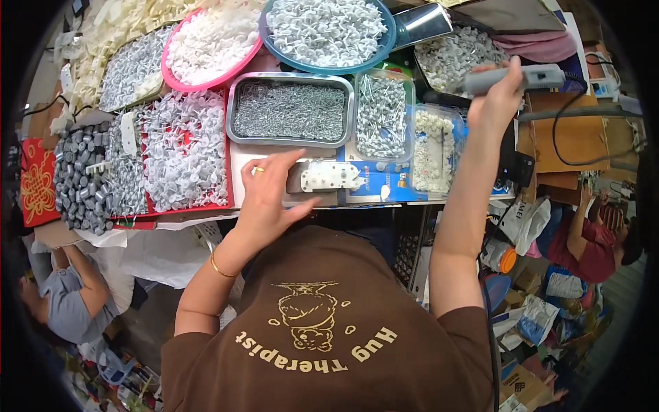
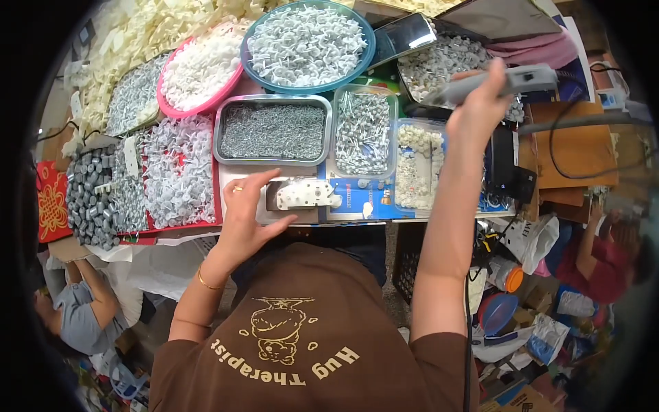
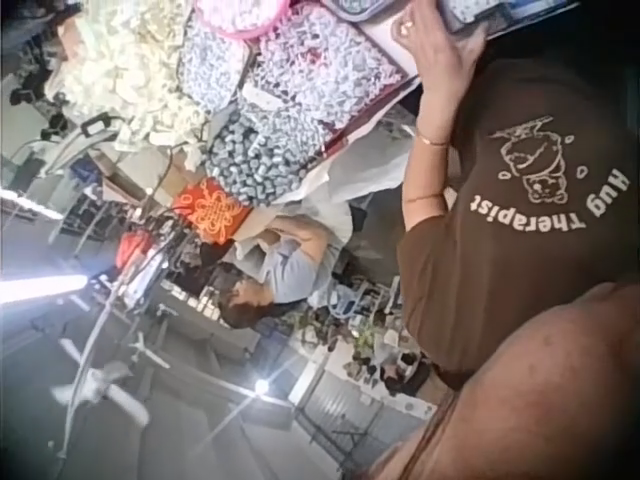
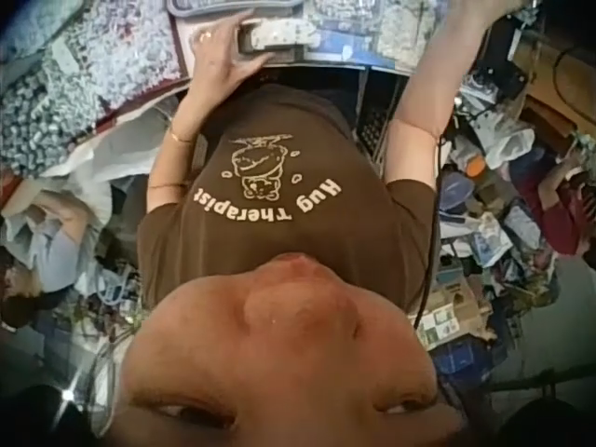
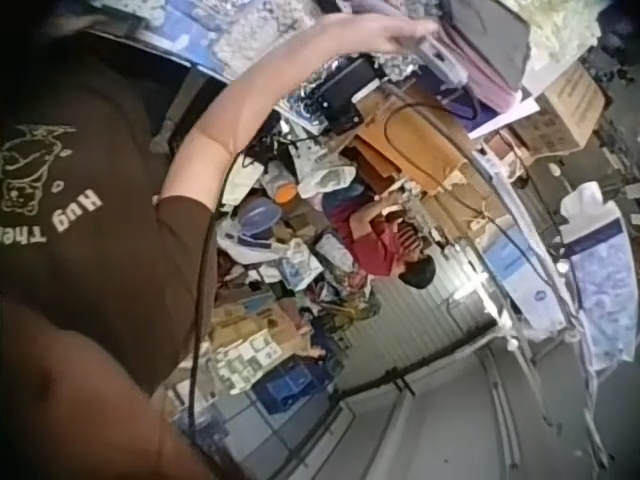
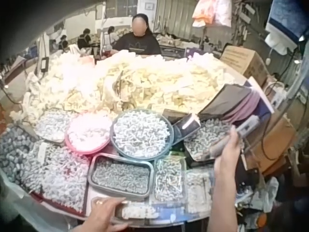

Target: Assembling small components into a plastic carrier strip at an industrial workbench.

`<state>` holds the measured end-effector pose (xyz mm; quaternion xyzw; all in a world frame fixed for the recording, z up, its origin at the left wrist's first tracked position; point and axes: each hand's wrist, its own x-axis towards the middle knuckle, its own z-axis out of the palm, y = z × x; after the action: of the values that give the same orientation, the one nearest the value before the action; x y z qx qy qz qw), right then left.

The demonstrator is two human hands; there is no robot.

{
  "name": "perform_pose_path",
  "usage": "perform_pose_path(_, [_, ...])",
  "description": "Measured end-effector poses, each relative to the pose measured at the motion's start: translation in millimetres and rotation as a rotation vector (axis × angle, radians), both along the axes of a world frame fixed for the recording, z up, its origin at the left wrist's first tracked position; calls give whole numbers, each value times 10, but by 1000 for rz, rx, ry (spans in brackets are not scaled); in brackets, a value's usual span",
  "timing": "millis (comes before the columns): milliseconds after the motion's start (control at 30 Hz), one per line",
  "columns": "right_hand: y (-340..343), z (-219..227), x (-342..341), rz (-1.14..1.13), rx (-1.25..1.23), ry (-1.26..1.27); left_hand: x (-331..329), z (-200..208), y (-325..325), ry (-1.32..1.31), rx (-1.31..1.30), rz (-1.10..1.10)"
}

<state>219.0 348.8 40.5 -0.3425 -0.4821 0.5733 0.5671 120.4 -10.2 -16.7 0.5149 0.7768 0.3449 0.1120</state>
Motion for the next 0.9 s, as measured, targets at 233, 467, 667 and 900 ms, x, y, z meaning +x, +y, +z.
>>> perform_pose_path(233, [1526,-517,396,104,-228,182,45,-247,119,-11,136,-3])
perform_pose_path(467, [1179,-620,1398,69,51,-1088,86,-54,-19,-176,292,26])
perform_pose_path(667, [572,-1056,1330,-78,403,-1380,-361,434,-973,-629,-18,196])
perform_pose_path(900, [369,-1025,1216,-163,531,-1417,-1082,181,-2849,-470,-514,543])
